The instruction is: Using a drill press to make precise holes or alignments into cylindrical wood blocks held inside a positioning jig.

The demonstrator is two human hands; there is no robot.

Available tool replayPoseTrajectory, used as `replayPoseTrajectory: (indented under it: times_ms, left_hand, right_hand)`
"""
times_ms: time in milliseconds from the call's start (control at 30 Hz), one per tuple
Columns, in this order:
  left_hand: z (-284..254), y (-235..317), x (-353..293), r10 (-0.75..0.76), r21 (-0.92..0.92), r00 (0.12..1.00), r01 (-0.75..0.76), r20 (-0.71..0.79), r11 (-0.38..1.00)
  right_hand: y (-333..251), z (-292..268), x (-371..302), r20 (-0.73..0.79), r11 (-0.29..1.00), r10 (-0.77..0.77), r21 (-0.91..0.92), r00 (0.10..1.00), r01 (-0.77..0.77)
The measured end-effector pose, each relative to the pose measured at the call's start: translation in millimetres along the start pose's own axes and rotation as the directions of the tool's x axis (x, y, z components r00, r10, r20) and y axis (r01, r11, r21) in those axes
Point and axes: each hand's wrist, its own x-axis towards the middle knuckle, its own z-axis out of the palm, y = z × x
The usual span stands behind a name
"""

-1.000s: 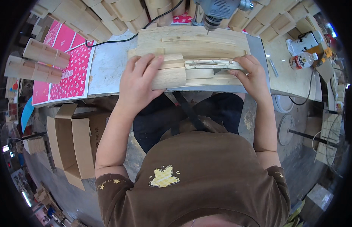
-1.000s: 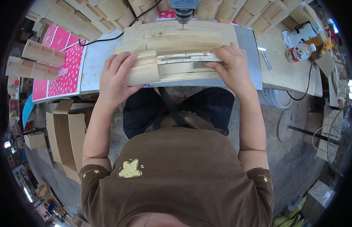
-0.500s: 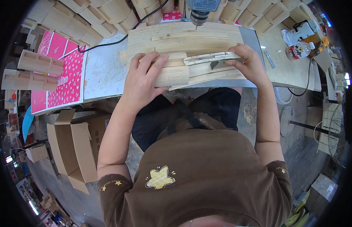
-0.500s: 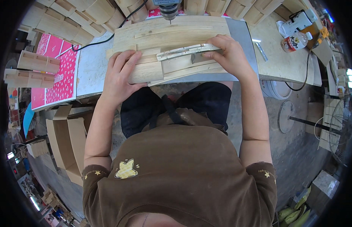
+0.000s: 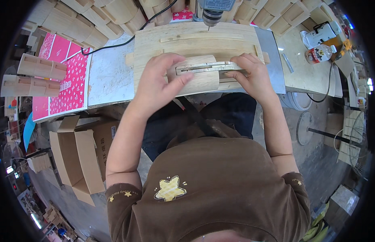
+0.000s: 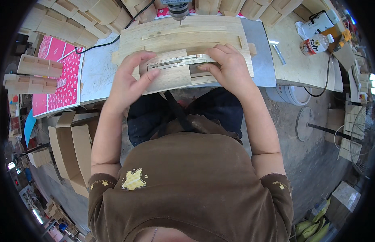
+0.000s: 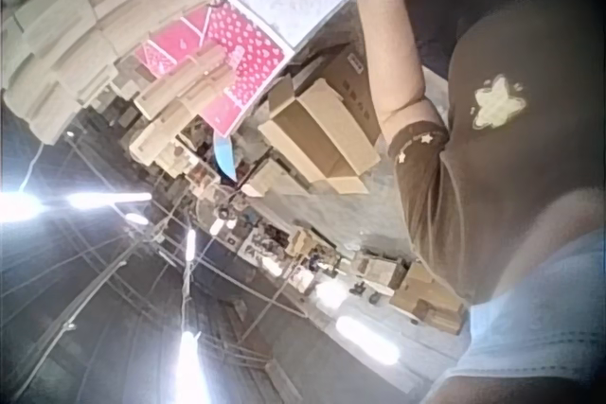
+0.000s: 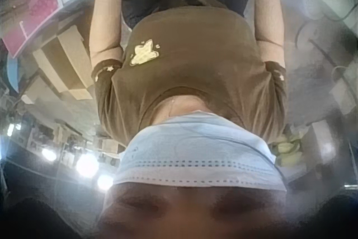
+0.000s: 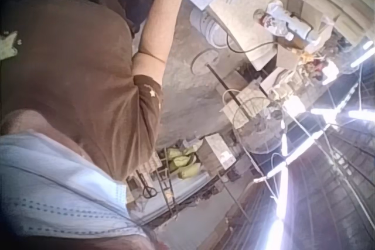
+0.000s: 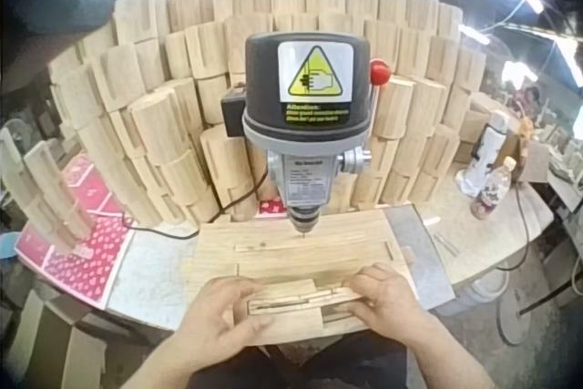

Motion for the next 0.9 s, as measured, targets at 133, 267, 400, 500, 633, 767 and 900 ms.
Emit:
replayPoseTrajectory:
  times_ms: [133, 267, 400, 500, 633, 767, 900]
  left_hand:
    - [-9.6, -4.2, 8.9, -0.203, -0.126, 0.978, 0.209, 0.055, 0.97]
    - [-22.3, 18.7, 36.7, -0.165, 0.176, 0.959, 0.125, 0.231, 0.976]
    - [-22.0, 25.9, 55.2, -0.095, 0.239, 0.909, -0.005, 0.405, 0.971]
    - [-20.8, 28.2, 55.2, -0.012, 0.326, 0.88, -0.164, 0.476, 0.931]
    - [-20.1, 18.6, 51.3, 0.148, 0.361, 0.839, -0.377, 0.524, 0.853]
    - [-35.1, 4.4, 37.1, 0.198, 0.355, 0.874, -0.374, 0.443, 0.857]
    - [-49.8, -1.1, 31.1, 0.075, 0.421, 0.98, -0.147, 0.182, 0.895]
  right_hand:
    - [1.1, -1.5, 0.3, 0.036, 1.0, 0.017, -0.006, 0.999, -0.017]
    - [0.1, -0.7, 0.8, 0.023, 1.0, 0.012, -0.004, 1.0, -0.012]
    - [0.7, -0.1, 0.2, 0.023, 1.0, 0.005, -0.006, 1.0, -0.004]
    - [-1.3, 0.1, 0.6, 0.025, 1.0, 0.016, -0.013, 1.0, -0.016]
    - [-0.3, -0.1, 0.6, 0.029, 1.0, 0.013, -0.004, 0.999, -0.013]
    - [-0.3, -1.2, 0.6, 0.038, 0.999, 0.033, -0.006, 0.999, -0.032]
    - [-0.3, -0.3, 1.1, 0.014, 1.0, 0.028, -0.01, 1.0, -0.028]
